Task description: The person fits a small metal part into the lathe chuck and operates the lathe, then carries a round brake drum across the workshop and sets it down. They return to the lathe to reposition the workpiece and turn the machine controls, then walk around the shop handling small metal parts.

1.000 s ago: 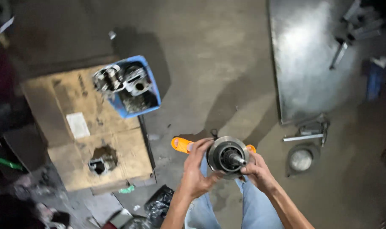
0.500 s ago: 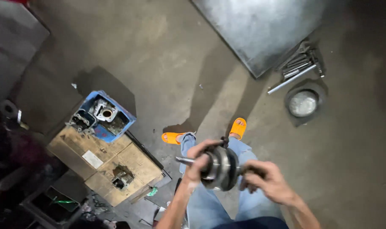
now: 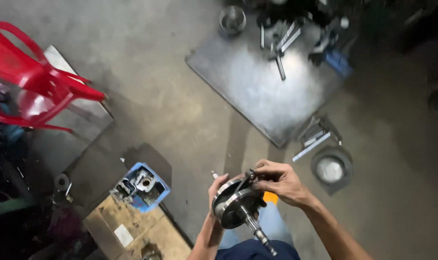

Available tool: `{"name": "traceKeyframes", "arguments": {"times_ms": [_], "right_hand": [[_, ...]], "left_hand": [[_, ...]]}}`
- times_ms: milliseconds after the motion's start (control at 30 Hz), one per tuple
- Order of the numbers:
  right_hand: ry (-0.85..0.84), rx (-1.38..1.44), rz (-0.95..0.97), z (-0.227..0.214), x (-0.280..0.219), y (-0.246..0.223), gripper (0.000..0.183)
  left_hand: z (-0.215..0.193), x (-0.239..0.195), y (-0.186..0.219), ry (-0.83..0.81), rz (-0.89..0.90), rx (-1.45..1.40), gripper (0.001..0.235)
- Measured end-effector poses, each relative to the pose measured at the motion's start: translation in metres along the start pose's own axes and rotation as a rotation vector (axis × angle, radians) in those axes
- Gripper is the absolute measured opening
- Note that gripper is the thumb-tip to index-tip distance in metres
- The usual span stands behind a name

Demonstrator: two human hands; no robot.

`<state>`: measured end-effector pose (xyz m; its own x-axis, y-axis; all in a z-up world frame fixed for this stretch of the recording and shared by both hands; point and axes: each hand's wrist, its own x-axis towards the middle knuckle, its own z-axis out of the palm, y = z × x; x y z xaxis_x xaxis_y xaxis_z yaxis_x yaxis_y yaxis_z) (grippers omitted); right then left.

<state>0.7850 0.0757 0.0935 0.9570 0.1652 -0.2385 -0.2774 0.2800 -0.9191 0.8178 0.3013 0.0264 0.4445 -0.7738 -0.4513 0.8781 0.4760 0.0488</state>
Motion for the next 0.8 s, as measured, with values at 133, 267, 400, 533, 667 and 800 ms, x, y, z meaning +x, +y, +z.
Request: {"name": "traceKeyframes", "arguments": {"times_ms": [133,267,400,533,667,800], "right_hand": [[-0.104,-0.356,-0.312,0.096,0.01,-0.089,0.023],[-0.126,-0.615,-0.535,0.185,0.018,-0.113,0.023],[-0.136,-0.723,-0.682,0.237,0.027,-0.111,0.026],[-0.043,-0.775,-0.511,0.267,0.037,-0.107,0.033],[-0.087,-0.759,-0.608,0.294,0.047,-0.104,0.032],[-0.06,-0.755,-0.549,0.318,0.052,-0.101,0.033]], "left_hand": [[-0.002,-0.026,0.034,0.075,-0.004,0.269,0.048],[0.031,-0.07,0.075,-0.014,0.187,0.561,0.037],[0.011,-0.086,0.109,-0.103,0.086,0.479,0.039],[0.0,-0.108,0.14,-0.147,-0.022,0.397,0.057],[0.034,-0.152,0.162,-0.064,-0.058,0.454,0.063],[-0.01,-0.143,0.17,-0.074,-0.024,0.42,0.064]]}}
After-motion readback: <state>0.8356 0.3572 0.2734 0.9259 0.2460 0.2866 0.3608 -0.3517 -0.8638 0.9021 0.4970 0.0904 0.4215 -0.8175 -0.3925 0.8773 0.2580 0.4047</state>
